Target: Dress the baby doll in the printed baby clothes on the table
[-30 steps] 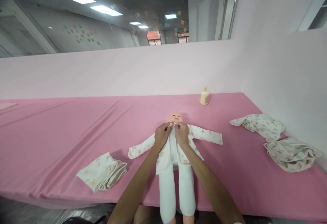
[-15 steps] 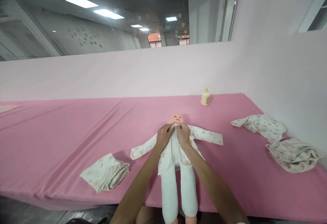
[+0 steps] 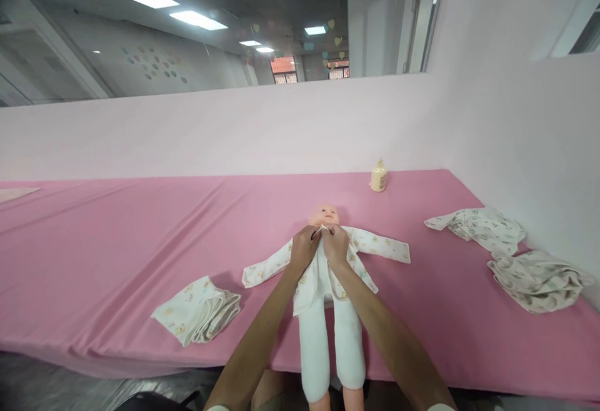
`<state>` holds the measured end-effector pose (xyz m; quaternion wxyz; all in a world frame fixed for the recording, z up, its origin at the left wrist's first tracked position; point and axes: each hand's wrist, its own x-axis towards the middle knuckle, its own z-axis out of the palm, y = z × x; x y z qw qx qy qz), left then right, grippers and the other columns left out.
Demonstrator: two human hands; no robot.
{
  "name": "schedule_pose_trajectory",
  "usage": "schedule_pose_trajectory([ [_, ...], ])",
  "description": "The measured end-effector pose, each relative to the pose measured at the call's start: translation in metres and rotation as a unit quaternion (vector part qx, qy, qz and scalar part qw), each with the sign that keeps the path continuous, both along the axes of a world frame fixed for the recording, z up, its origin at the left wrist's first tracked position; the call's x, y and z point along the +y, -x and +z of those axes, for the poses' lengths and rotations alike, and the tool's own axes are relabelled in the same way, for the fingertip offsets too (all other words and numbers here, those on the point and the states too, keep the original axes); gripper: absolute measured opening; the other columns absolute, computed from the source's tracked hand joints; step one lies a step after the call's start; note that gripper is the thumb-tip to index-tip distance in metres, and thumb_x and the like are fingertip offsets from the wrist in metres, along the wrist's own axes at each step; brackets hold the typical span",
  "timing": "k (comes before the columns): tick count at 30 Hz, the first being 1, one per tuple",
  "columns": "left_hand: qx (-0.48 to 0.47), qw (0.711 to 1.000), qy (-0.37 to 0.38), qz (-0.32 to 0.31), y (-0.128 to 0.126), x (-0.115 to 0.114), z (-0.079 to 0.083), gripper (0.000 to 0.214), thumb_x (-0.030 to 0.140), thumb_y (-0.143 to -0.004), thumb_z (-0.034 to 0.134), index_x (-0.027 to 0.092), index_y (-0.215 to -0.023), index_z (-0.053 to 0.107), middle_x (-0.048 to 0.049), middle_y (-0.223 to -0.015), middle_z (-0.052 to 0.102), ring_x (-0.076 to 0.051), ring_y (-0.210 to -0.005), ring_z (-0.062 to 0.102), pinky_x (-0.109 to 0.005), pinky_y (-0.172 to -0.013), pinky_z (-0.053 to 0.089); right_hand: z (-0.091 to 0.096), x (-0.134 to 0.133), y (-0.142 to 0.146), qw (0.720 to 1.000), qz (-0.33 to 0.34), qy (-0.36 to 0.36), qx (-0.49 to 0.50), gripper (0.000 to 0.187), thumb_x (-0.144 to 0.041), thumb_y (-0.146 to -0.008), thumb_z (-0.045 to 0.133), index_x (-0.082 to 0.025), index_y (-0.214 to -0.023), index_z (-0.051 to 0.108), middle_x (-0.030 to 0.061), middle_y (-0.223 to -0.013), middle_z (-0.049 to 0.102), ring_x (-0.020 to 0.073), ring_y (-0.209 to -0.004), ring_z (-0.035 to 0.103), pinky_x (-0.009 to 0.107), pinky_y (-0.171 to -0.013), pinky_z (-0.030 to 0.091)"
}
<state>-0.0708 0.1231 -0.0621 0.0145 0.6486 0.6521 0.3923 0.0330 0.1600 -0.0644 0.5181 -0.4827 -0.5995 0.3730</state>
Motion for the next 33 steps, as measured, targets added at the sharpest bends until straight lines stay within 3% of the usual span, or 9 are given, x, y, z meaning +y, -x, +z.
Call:
schedule_pose_trajectory([
  [9, -0.056, 0.998, 0.029, 0.002, -0.005, -0.002, 0.005, 0.023, 0.02, -0.089, 0.046, 0.017, -0.083, 0.068, -0.0078, -0.088, 0.071, -0.019, -0.081, 0.063, -0.029, -0.074, 0.045, 0.008, -0.011, -0.004, 0.999, 0.033, 0.019, 0.007, 0.023, -0.028, -0.076, 0.049, -0.02, -0.072, 0.07, 0.0033, -0.076, 0.072, 0.0201, -0.076, 0.063, 0.029, -0.069, 0.047],
  [16, -0.268, 0.958, 0.085, -0.065, -0.004, -0.009, 0.014, 0.031, 0.027, -0.087, 0.042, 0.018, -0.093, 0.072, -0.0036, -0.089, 0.072, -0.017, -0.085, 0.064, -0.027, -0.079, 0.047, 0.011, -0.015, -0.006, 0.997, 0.053, -0.02, -0.055, 0.026, -0.02, -0.078, 0.048, -0.021, -0.081, 0.073, 0.0051, -0.09, 0.074, 0.0214, -0.09, 0.065, 0.033, -0.084, 0.048],
  [20, -0.345, 0.933, 0.094, -0.03, 0.0, -0.005, 0.009, 0.031, 0.036, -0.084, 0.047, 0.015, -0.079, 0.068, -0.0025, -0.07, 0.065, -0.014, -0.067, 0.058, -0.024, -0.064, 0.045, 0.01, -0.016, -0.007, 0.989, 0.078, -0.06, -0.106, 0.029, -0.014, -0.076, 0.046, -0.022, -0.081, 0.073, 0.0043, -0.097, 0.074, 0.0218, -0.099, 0.064, 0.036, -0.094, 0.044],
  [23, -0.36, 0.928, 0.091, -0.006, 0.001, -0.003, 0.007, 0.029, 0.038, -0.081, 0.048, 0.015, -0.073, 0.063, 0.0005, -0.062, 0.057, -0.011, -0.057, 0.049, -0.022, -0.055, 0.038, 0.011, -0.018, -0.009, 0.986, 0.096, -0.071, -0.114, 0.029, -0.012, -0.075, 0.046, -0.022, -0.08, 0.073, 0.0046, -0.1, 0.074, 0.0219, -0.104, 0.063, 0.037, -0.098, 0.042],
  [28, -0.349, 0.933, 0.085, 0.005, -0.005, -0.005, 0.009, 0.026, 0.037, -0.081, 0.048, 0.016, -0.074, 0.06, -0.0009, -0.069, 0.058, -0.012, -0.064, 0.051, -0.023, -0.058, 0.04, 0.014, -0.026, -0.011, 0.99, 0.074, -0.058, -0.104, 0.035, -0.015, -0.078, 0.049, -0.019, -0.107, 0.067, 0.0069, -0.11, 0.07, 0.0226, -0.105, 0.061, 0.037, -0.096, 0.043],
  [33, -0.347, 0.934, 0.089, 0.002, -0.007, -0.008, 0.013, 0.022, 0.035, -0.08, 0.046, 0.017, -0.07, 0.055, -0.0011, -0.069, 0.056, -0.013, -0.063, 0.049, -0.024, -0.058, 0.038, 0.01, -0.03, -0.008, 0.981, 0.054, -0.097, -0.159, 0.03, -0.019, -0.082, 0.048, -0.017, -0.103, 0.069, 0.0093, -0.116, 0.068, 0.0257, -0.114, 0.055, 0.041, -0.103, 0.036],
])
